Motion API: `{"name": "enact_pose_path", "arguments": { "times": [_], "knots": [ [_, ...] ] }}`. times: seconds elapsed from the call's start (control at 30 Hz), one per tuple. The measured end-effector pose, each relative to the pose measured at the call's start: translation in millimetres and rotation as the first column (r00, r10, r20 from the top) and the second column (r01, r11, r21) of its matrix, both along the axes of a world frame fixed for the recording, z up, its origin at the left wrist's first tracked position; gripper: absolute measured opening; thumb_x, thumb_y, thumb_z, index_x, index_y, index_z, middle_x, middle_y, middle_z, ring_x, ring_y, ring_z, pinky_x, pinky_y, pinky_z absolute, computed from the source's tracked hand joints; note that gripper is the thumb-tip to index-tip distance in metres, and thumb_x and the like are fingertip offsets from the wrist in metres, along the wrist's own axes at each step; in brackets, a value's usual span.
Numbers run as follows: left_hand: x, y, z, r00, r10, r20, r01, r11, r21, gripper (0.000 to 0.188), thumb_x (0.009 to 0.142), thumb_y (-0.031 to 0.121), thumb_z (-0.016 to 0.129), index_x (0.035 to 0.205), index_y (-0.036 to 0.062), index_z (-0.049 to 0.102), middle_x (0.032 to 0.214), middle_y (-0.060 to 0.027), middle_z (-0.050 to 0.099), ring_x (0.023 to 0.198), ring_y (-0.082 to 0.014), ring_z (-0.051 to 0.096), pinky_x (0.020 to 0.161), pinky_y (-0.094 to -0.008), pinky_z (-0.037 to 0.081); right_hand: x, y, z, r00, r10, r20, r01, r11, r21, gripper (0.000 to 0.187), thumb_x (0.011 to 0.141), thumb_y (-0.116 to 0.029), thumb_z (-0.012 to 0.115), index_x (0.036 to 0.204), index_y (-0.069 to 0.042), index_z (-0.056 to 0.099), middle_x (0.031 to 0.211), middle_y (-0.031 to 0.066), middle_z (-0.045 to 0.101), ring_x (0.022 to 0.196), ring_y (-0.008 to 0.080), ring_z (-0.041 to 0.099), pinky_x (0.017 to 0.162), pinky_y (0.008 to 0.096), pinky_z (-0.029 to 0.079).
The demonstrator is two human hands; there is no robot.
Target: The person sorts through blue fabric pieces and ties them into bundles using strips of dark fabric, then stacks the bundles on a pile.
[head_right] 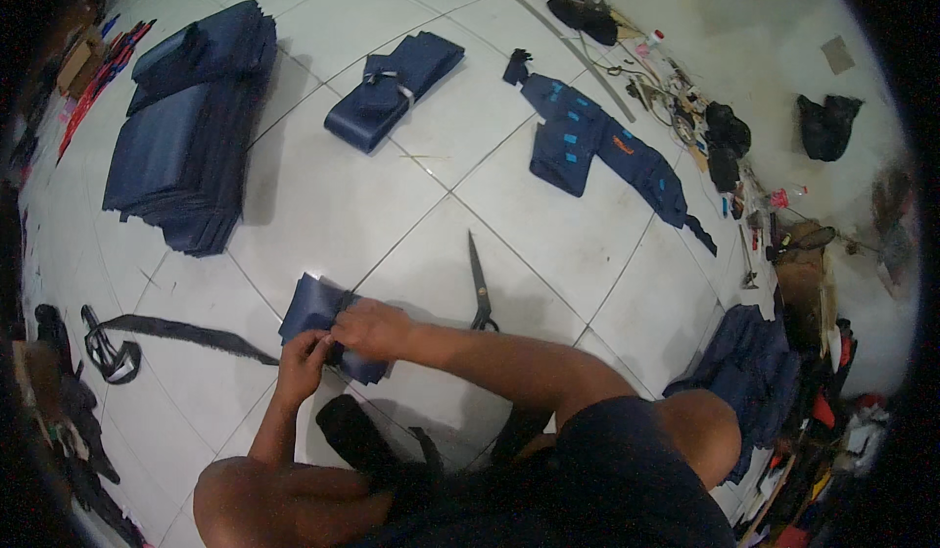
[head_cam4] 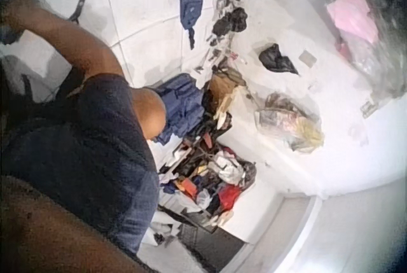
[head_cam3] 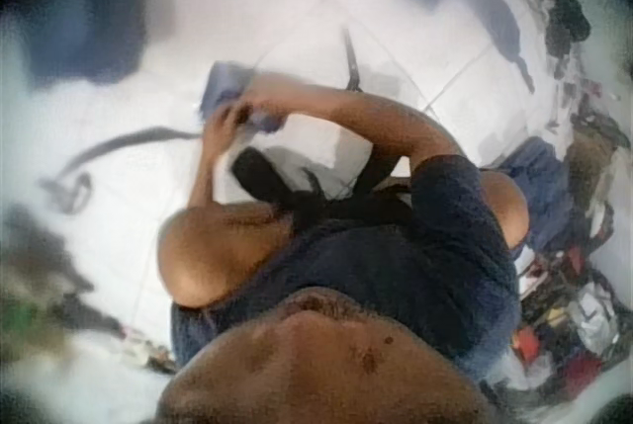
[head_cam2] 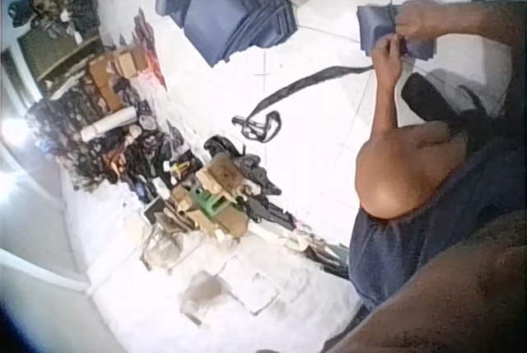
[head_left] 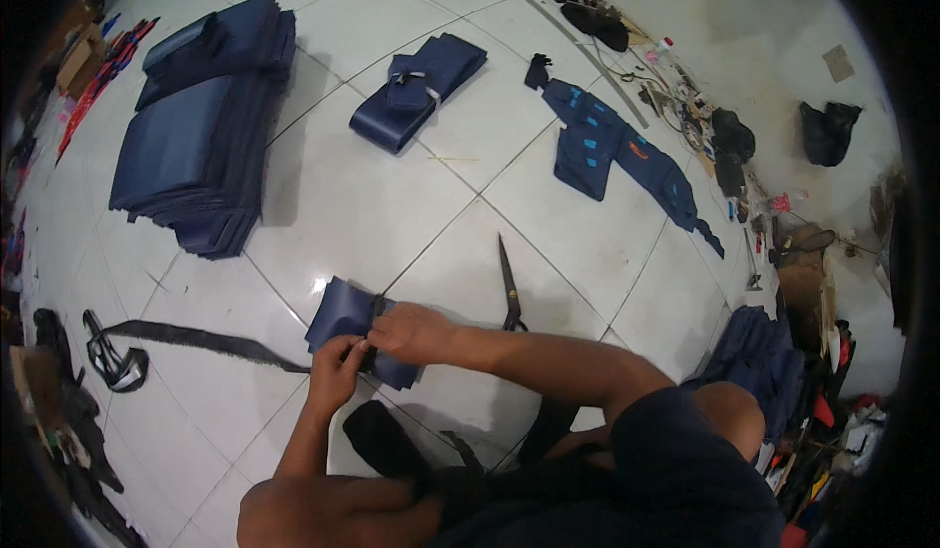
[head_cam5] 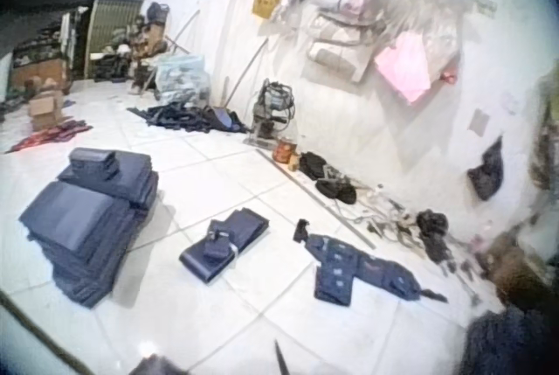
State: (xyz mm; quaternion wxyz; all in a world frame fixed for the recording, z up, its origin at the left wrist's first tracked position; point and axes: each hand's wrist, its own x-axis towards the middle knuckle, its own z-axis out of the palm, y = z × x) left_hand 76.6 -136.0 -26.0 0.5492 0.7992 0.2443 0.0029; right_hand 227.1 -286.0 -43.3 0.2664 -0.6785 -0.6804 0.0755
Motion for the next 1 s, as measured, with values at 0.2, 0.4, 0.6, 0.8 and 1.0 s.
{"name": "enact_pose_path", "arguments": {
  "times": [0.2,0.4,0.6,0.8,1.0],
  "knots": [
    [-12,-6,-5,0.994,0.017,-0.104,0.033,0.886,0.462,0.021,0.091,0.019,0.067,0.088,-0.0018,0.067,0.083,-0.0211,0.069,0.074,-0.037,0.068,0.068,-0.0423,0.052,16,-14,9,0.999,0.037,0.013,-0.037,0.999,-0.027,0.01,0.08,-0.015,0.064,0.086,-0.008,0.059,0.082,0.0084,0.059,0.083,0.0294,0.062,0.072,0.0402,0.05],
    [-15,15,32,0.933,-0.172,-0.315,0.271,0.914,0.303,0.017,0.089,0.023,0.068,0.09,0.0064,0.069,0.088,-0.0168,0.071,0.082,-0.0386,0.068,0.072,-0.0479,0.052,15,-118,28,0.94,-0.336,0.064,0.291,0.685,-0.668,0.039,0.09,-0.034,0.071,0.102,-0.001,0.056,0.086,0.0173,0.066,0.083,0.0356,0.066,0.073,0.0475,0.052],
    [-21,50,51,0.869,-0.253,-0.425,0.361,0.912,0.196,0.026,0.086,0.029,0.071,0.093,0.0047,0.07,0.08,-0.0177,0.069,0.078,-0.0374,0.067,0.071,-0.0455,0.05,7,-175,20,0.58,-0.811,-0.077,0.502,0.43,-0.751,0.052,0.085,-0.045,0.075,0.1,0.001,0.056,0.083,0.0184,0.065,0.079,0.0352,0.066,0.072,0.0459,0.053],
    [-21,70,77,0.847,-0.275,-0.454,0.297,0.955,-0.025,0.026,0.087,0.027,0.071,0.092,0.0009,0.068,0.075,-0.0157,0.066,0.069,-0.0282,0.063,0.066,-0.0388,0.048,12,-187,20,0.582,-0.804,0.12,0.606,0.331,-0.723,0.04,0.086,-0.03,0.074,0.095,0.004,0.057,0.078,0.0161,0.064,0.076,0.0311,0.066,0.071,0.0435,0.054],
    [-11,71,82,0.951,-0.214,-0.224,0.247,0.96,0.131,0.021,0.088,0.021,0.069,0.092,0.0001,0.068,0.074,-0.0154,0.067,0.065,-0.0265,0.062,0.064,-0.036,0.048,25,-207,13,-0.021,-0.923,-0.384,0.346,0.353,-0.869,0.04,0.089,-0.034,0.072,0.099,0.002,0.059,0.081,0.0145,0.067,0.073,0.0279,0.067,0.069,0.0409,0.053]
  ]
}}
